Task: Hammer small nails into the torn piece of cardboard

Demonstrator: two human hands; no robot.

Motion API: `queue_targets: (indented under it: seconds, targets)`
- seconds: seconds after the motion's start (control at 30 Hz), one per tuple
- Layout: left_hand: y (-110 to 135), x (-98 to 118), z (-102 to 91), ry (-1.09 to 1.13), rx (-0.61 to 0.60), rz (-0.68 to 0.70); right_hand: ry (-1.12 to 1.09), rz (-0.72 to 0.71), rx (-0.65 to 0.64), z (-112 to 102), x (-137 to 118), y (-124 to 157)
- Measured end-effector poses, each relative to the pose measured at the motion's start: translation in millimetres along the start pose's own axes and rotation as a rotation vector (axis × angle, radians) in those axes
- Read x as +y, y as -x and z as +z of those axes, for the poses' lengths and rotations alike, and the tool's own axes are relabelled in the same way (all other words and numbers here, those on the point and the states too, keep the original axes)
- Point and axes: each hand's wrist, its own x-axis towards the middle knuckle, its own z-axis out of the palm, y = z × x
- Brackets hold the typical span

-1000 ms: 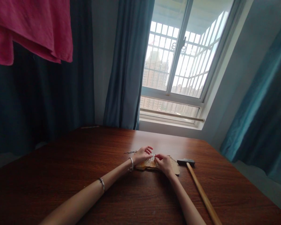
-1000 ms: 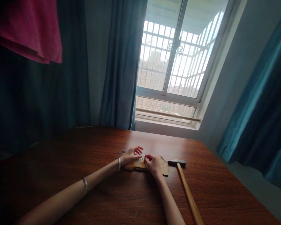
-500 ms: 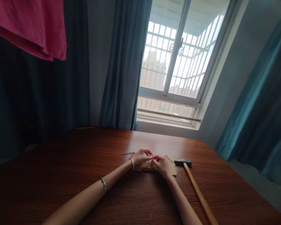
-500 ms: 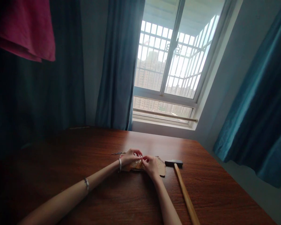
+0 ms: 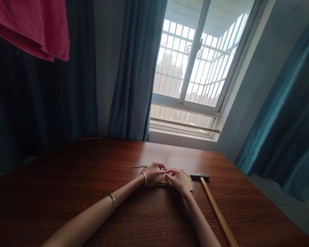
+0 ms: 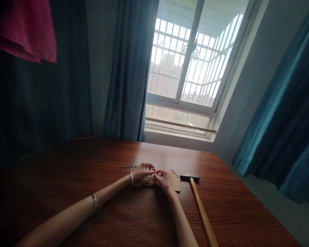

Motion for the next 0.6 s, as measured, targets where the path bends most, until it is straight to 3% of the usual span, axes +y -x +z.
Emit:
queue_targets:
  seconds: [0.17,0.3,0.4,0.47,0.6]
  targets:
    - [0,-1,1.2,-0.059,0.011,-0.059,0.058,0.069,0.114,-66,-16,10]
    - [-1,-3,2.9,-0.059,0.022,-0.072,0.273,0.206,0.284,-114,3,70]
    - [0,-5,3.2,-0.039,0.022,-0.059,0.606,0.417,0.321,-129,30,127]
    - [0,-5,3.1,-0.031,0.020,-0.056,0.744,0.546,0.274,-131,47,156]
    - [0,-5,2.8,-0.038,0.004,-0.087,0.856,0.583,0.190,-131,63,180]
